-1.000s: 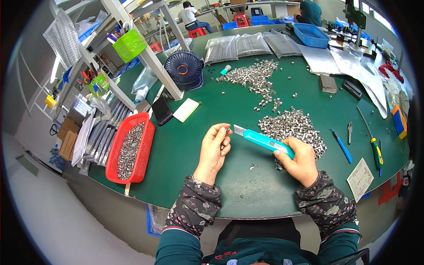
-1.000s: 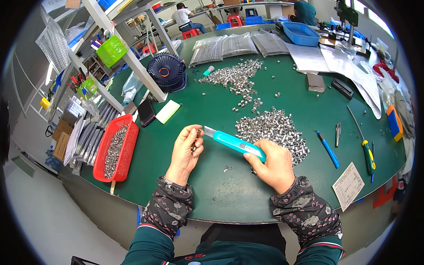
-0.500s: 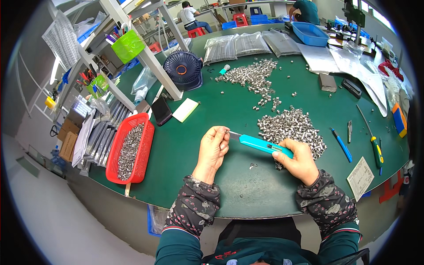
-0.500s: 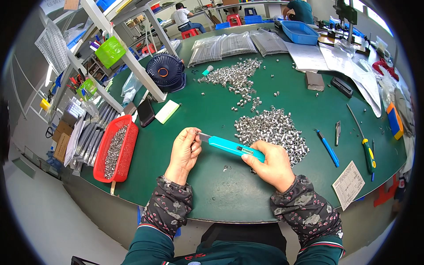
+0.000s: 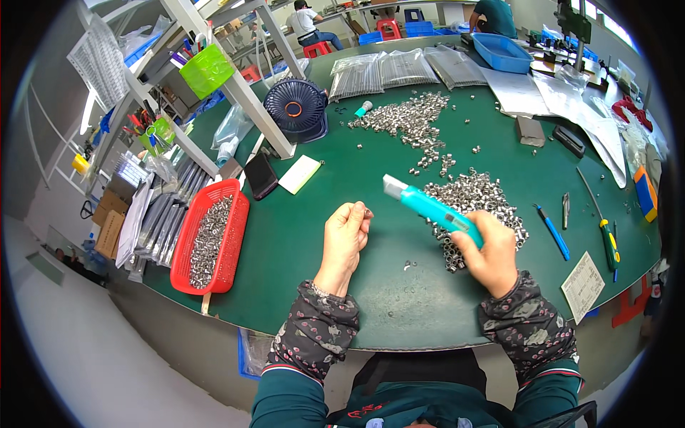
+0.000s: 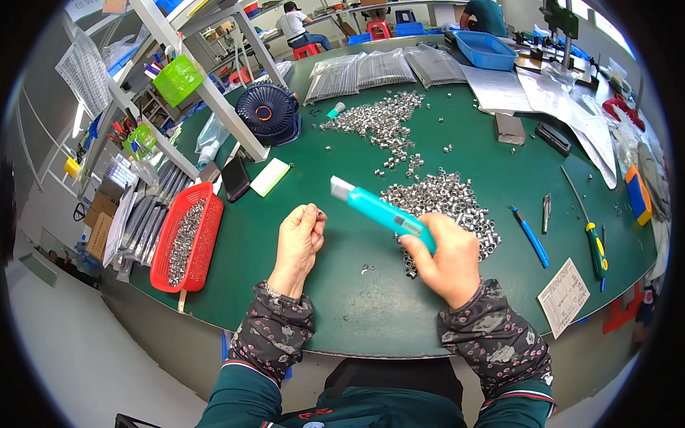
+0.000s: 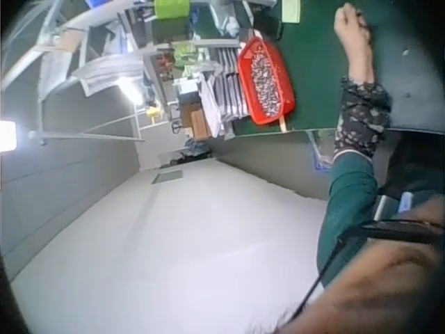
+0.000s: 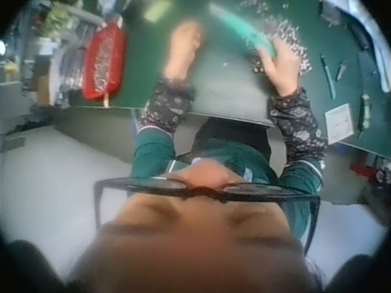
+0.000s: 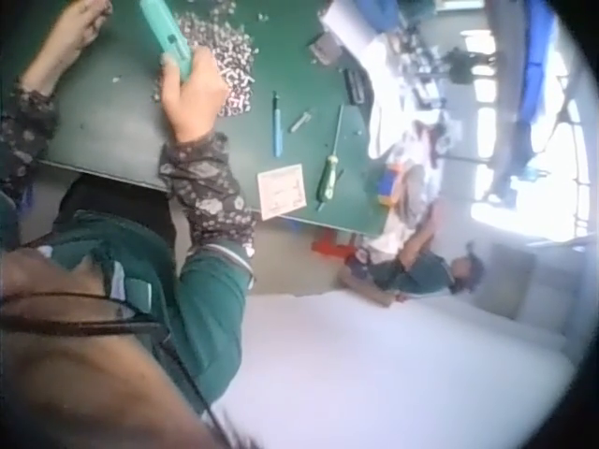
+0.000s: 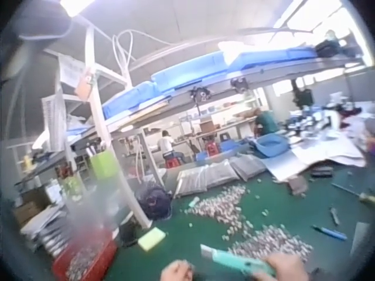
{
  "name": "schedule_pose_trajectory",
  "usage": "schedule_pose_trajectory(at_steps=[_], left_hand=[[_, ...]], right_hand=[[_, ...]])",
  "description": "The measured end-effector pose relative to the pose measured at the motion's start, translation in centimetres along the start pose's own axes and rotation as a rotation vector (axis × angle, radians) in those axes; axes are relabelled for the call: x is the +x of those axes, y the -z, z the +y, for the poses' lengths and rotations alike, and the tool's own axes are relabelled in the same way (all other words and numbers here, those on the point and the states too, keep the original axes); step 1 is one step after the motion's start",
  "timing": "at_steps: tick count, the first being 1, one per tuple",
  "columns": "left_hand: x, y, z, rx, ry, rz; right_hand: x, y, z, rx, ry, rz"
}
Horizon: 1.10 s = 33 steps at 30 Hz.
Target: Inspecting and deburring small metal components using a utility knife at a manufacturing workbench.
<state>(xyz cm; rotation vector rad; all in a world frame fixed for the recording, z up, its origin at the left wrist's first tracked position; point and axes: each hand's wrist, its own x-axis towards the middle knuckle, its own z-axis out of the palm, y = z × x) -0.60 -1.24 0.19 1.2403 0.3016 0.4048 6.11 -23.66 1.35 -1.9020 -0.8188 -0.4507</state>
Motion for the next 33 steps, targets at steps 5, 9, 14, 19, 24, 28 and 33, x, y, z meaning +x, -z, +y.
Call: schedule_pose_trajectory(at_steps=[5,9,14,19,24,28,33], left_hand=[[0.1,-0.4,0.1,-0.086,-0.051,-0.005],[0.0,-0.3,0.1,-0.100,-0.080,-0.031],[-0.1,-0.5,0.1,-0.092,-0.083,-0.036],[-0.1,-0.6,0.0,-0.072,-0.090,-0.048],[-0.2,-0.5,-0.2,-0.064,-0.090,-0.044],[-0.1,-0.5,-0.2,-0.156,-0.058,0.010],[0.1,-0.2,-0.1,-0.208,-0.037,0.006]], right_hand=[[0.1,0.3,0.4,0.026,-0.123,-0.236],[0.5,0.6,0.4,0.146,-0.331,-0.399],[0.5,0.6,0.7,0.182,-0.341,-0.457],[0.5,0.5,0.8,0.239,-0.369,-0.477],[0.0,0.4,0.0,0.020,-0.119,-0.301],[-0.3,-0.1,-0.4,-0.082,0.135,-0.060],[0.2,0.3,-0.4,-0.154,0.154,-0.003]])
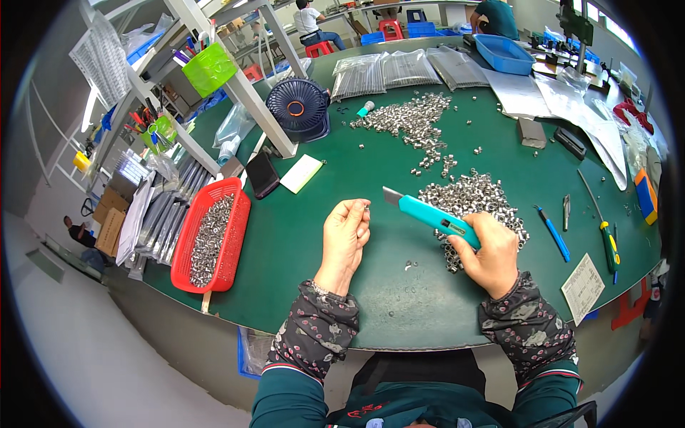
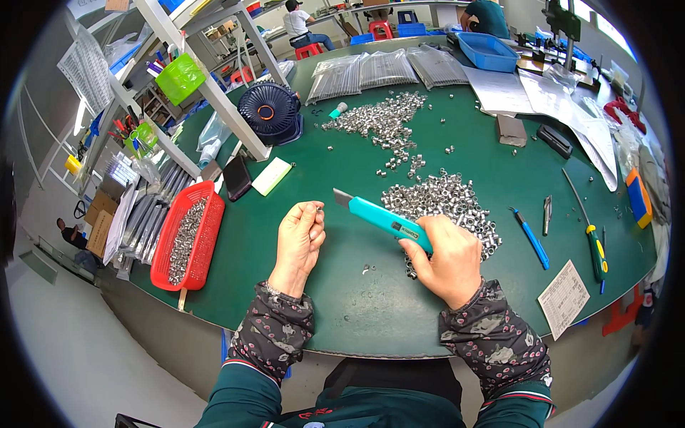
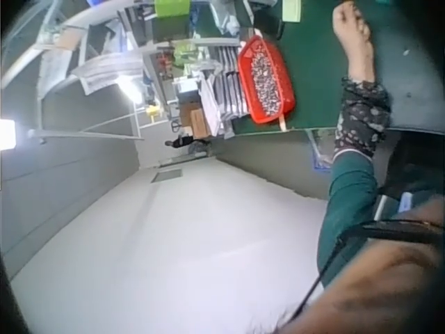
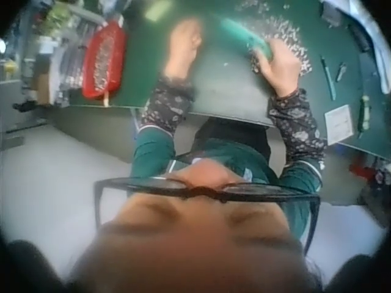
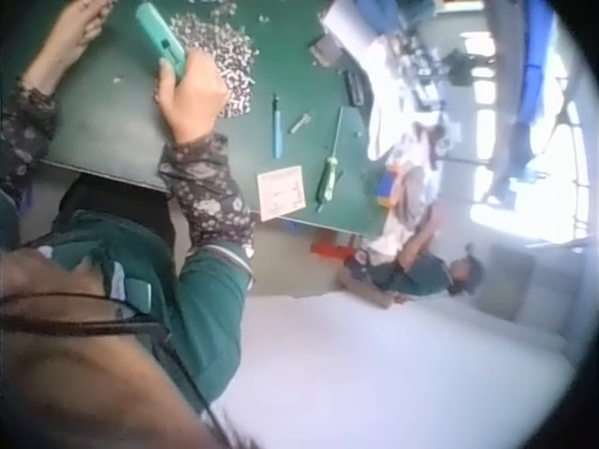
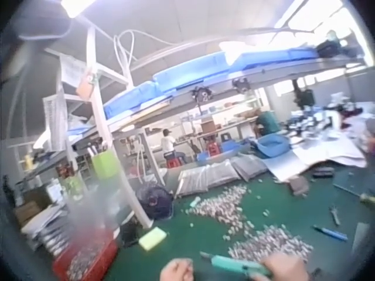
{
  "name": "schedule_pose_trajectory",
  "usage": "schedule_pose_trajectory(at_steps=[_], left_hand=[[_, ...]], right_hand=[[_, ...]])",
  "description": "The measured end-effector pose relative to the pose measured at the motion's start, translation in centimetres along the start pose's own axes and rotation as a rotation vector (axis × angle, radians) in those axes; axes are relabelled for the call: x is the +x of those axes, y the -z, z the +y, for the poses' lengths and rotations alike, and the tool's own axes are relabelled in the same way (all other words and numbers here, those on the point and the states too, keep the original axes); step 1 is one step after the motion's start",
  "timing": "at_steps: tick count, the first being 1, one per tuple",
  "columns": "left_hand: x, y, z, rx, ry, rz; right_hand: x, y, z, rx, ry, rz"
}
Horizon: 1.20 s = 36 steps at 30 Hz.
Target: Inspecting and deburring small metal components using a utility knife at a manufacturing workbench.
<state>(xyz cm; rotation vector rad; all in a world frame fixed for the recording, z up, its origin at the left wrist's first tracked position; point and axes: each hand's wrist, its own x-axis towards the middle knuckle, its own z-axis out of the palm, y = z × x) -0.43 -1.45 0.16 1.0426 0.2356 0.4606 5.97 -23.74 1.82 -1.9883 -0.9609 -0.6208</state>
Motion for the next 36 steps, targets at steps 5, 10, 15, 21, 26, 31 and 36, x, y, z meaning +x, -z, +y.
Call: schedule_pose_trajectory(at_steps=[5,10,15,21,26,31,36], left_hand=[[0.0,-0.1,0.2,0.029,-0.012,0.002],[0.0,-0.1,0.3,0.003,-0.036,-0.027],[0.1,0.3,0.1,0.008,-0.013,-0.042],[0.1,0.2,-0.1,0.021,-0.019,-0.079],[0.1,0.0,-0.4,0.033,-0.013,-0.086],[0.1,-0.1,-0.5,0.055,-0.013,-0.062],[0.1,0.3,-0.3,-0.026,0.009,-0.003]], right_hand=[[-0.2,0.0,0.1,-0.238,0.105,-0.255],[0.0,0.3,0.2,0.017,-0.035,-0.141],[0.2,0.4,0.8,0.339,-0.394,-0.360],[-0.1,-0.1,1.6,0.531,-0.449,-0.389],[0.1,-0.1,1.8,0.536,-0.482,-0.449],[0.3,0.6,0.1,0.252,-0.379,-0.358],[0.0,0.2,-0.4,0.074,0.026,-0.051]])
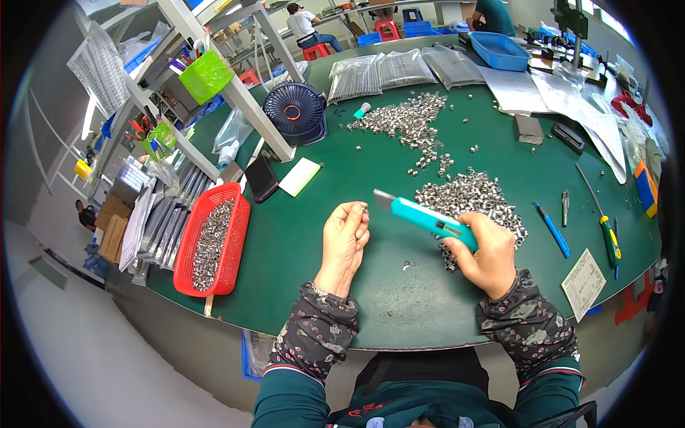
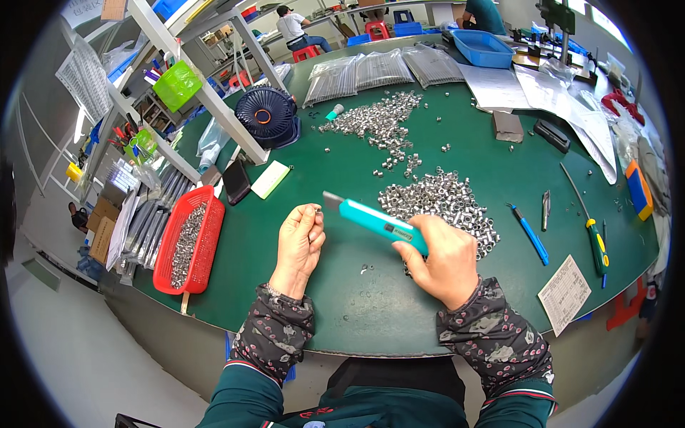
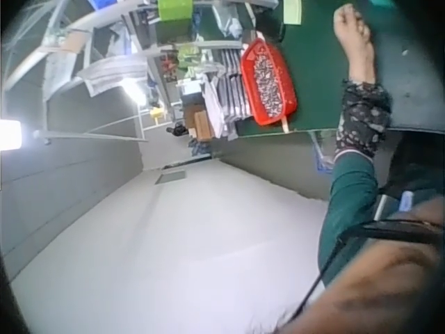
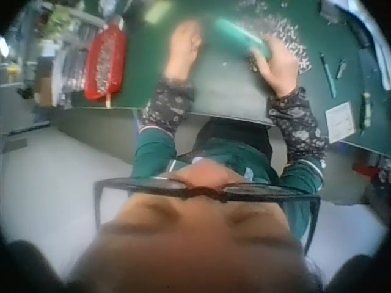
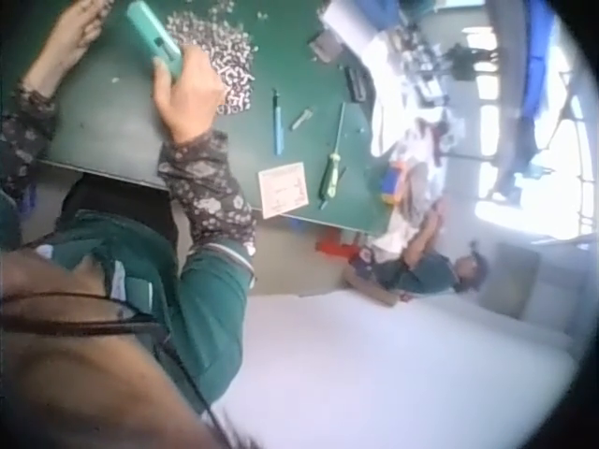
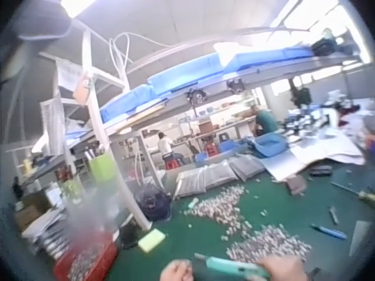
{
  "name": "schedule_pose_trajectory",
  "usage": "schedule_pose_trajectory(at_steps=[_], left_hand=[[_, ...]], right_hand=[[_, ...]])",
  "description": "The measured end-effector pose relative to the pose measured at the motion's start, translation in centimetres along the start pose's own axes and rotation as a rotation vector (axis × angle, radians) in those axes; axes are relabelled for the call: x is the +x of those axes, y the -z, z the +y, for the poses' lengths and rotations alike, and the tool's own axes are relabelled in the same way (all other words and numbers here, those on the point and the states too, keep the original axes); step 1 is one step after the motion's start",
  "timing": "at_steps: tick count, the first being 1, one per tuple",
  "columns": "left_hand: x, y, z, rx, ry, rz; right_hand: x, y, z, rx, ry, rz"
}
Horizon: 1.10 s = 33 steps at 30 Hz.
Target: Inspecting and deburring small metal components using a utility knife at a manufacturing workbench.
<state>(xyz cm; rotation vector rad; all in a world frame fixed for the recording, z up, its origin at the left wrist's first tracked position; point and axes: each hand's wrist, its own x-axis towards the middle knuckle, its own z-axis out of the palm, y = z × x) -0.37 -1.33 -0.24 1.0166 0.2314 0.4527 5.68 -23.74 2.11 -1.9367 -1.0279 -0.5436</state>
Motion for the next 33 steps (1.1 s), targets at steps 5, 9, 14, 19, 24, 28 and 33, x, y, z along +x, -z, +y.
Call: schedule_pose_trajectory(at_steps=[5,9,14,19,24,28,33], left_hand=[[0.0,-0.2,0.2,-0.013,-0.010,-0.015],[0.2,0.3,0.2,-0.075,-0.028,-0.031],[0.5,0.5,0.3,-0.218,0.071,-0.010],[0.4,-0.2,-0.3,-0.075,0.130,-0.029],[1.0,-3.5,-1.2,0.789,0.116,-0.207],[1.5,-5.8,-1.5,1.466,-0.038,-0.210],[2.0,-6.0,-2.6,1.720,-0.117,-0.248]], right_hand=[[-0.4,-0.1,0.6,-0.168,0.033,-0.043],[-0.1,0.0,0.2,-0.223,0.058,-0.069],[-0.5,-0.1,1.0,-0.296,0.057,-0.198],[0.6,0.5,1.3,-0.118,-0.030,0.182],[0.6,0.5,1.5,-0.084,-0.046,0.233],[0.5,0.5,1.4,-0.053,-0.047,0.236],[0.4,0.4,1.5,-0.061,-0.039,0.206]])
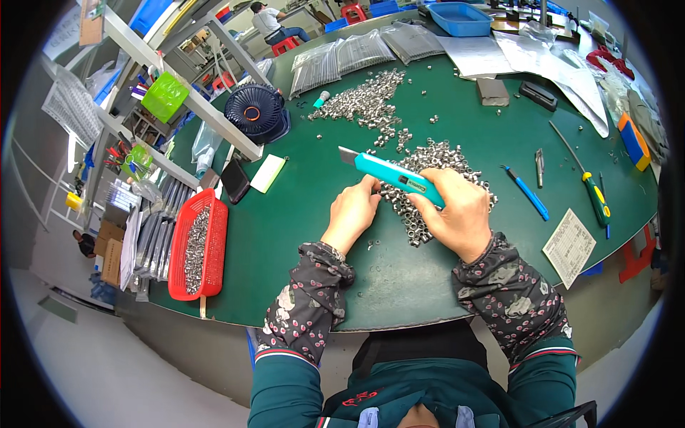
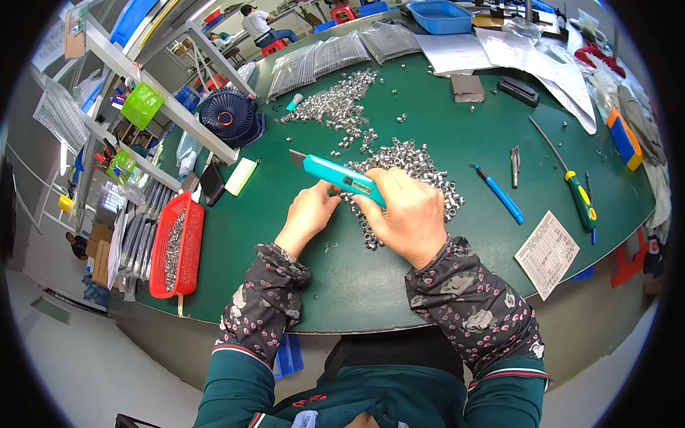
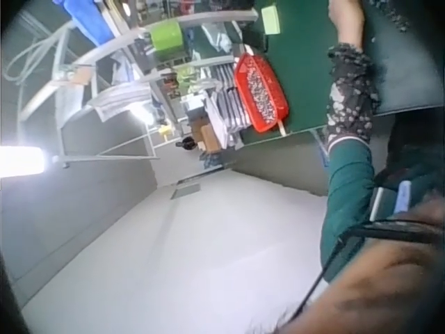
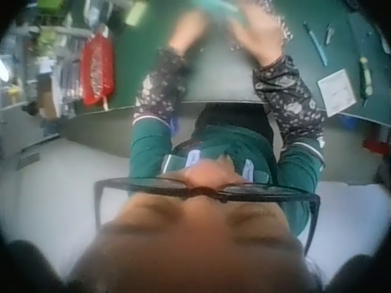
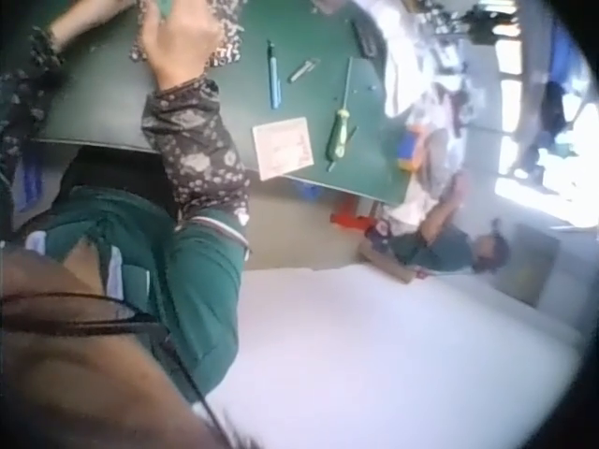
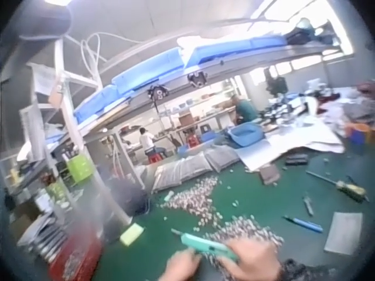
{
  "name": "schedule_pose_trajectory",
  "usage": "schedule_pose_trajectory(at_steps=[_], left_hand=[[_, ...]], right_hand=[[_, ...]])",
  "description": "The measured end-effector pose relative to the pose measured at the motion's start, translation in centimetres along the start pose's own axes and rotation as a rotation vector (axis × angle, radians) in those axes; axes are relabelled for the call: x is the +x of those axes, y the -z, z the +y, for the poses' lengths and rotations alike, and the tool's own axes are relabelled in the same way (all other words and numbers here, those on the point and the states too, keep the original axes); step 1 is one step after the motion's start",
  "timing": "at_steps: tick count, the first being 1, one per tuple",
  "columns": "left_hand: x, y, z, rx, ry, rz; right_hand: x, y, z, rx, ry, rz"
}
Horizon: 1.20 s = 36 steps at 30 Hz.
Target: Inspecting and deburring small metal components using a utility knife at a manufacturing workbench.
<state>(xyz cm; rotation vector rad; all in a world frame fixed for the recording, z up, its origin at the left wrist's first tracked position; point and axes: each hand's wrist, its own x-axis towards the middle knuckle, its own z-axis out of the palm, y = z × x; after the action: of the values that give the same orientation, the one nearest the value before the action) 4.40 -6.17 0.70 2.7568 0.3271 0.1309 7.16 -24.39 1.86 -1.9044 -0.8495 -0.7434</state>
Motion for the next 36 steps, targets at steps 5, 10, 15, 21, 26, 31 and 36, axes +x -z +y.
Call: schedule_pose_trajectory(at_steps=[5,10,15,21,26,31,36], left_hand=[[0.1,0.1,-1.6,-0.175,-0.003,0.055],[-2.2,2.3,-3.0,-1.246,0.114,-0.118],[-3.6,2.1,-4.9,-1.805,0.077,-0.076],[-3.5,2.1,-6.3,-1.798,0.013,-0.020],[-3.6,2.6,-6.4,-1.760,-0.001,0.017],[-3.6,2.7,-6.3,-1.725,-0.007,-0.007],[-3.6,2.3,-6.6,-1.710,0.007,-0.026]], right_hand=[[0.1,0.0,-0.3,0.001,-0.006,-0.027],[-0.2,-0.2,0.0,0.118,-0.173,-0.126],[-0.3,-0.2,0.1,0.220,-0.239,-0.303],[-0.2,-0.3,0.1,0.329,-0.240,-0.415],[-0.1,-0.2,-0.1,0.374,-0.247,-0.455],[-0.4,-0.4,0.5,0.405,-0.247,-0.501],[-0.3,-0.4,0.2,0.332,-0.196,-0.471]])
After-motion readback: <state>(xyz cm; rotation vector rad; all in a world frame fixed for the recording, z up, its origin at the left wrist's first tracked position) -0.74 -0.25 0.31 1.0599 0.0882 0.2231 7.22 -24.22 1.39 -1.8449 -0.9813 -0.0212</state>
